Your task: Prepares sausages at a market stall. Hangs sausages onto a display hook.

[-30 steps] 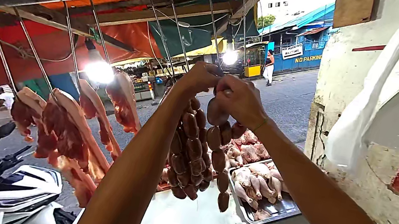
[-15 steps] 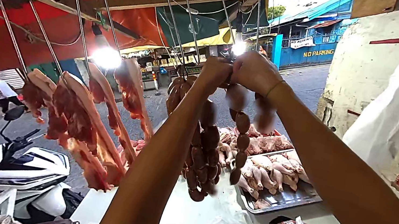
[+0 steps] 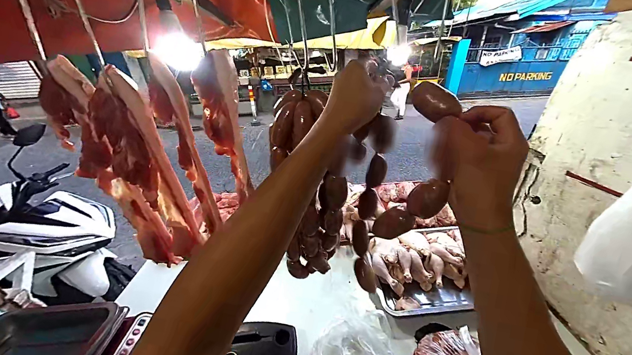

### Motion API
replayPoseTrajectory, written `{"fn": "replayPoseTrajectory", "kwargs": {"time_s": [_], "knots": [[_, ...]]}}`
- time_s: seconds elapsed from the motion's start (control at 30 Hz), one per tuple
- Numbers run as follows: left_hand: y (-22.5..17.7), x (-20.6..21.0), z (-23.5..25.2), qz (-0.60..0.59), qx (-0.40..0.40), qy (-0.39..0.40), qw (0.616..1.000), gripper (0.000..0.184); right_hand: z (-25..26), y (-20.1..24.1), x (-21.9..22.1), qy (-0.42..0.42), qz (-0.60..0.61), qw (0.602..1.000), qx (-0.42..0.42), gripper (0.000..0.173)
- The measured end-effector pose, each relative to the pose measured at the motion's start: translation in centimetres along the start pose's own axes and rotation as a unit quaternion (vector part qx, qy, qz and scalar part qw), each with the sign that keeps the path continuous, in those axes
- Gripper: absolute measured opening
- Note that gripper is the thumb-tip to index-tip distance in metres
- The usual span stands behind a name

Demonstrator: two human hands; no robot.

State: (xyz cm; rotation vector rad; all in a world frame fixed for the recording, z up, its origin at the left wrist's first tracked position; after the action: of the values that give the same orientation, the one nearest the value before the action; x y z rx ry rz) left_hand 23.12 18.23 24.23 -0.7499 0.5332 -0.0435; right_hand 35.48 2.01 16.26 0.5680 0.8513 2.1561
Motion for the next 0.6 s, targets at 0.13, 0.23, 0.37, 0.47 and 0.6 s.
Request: {"fn": "replayPoseTrajectory", "kwargs": {"time_s": [0.13,0.23,0.37,0.47,0.6], "knots": [[-0.3,1.2,-11.8,-0.098,0.018,0.024,0.995,0.044,-0.8,-3.2,-0.2,0.043,0.164,0.977,0.131,0.014],[4.3,6.6,-18.6,-0.269,-0.069,0.161,0.947,0.054,-2.4,-4.9,0.2,0.049,0.205,0.963,0.167,0.016],[6.7,7.4,-22.3,-0.401,-0.132,0.161,0.892,0.051,-4.9,-6.7,1.6,0.034,0.179,0.965,0.187,0.012],[7.1,4.6,-22.4,-0.289,-0.155,0.142,0.934,0.043,-6.8,-8.1,2.0,0.088,0.054,0.985,0.138,0.019],[6.7,2.6,-21.5,-0.165,-0.169,0.19,0.953,0.024,-12.4,-10.4,5.0,0.313,0.077,0.937,0.136,0.036]]}}
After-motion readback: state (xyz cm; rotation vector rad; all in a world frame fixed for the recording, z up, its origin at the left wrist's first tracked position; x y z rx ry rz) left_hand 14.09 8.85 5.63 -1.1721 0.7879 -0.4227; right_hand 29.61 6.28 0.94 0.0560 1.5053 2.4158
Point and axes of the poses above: each hand's wrist, its own z-axis towards the middle knuckle, its own x-axis out of the palm, y = z × x, the point moved 10 cm from there along z, towards the middle knuckle, and after that the axes turned 14 degrees about -z, right-handed, at the moved point
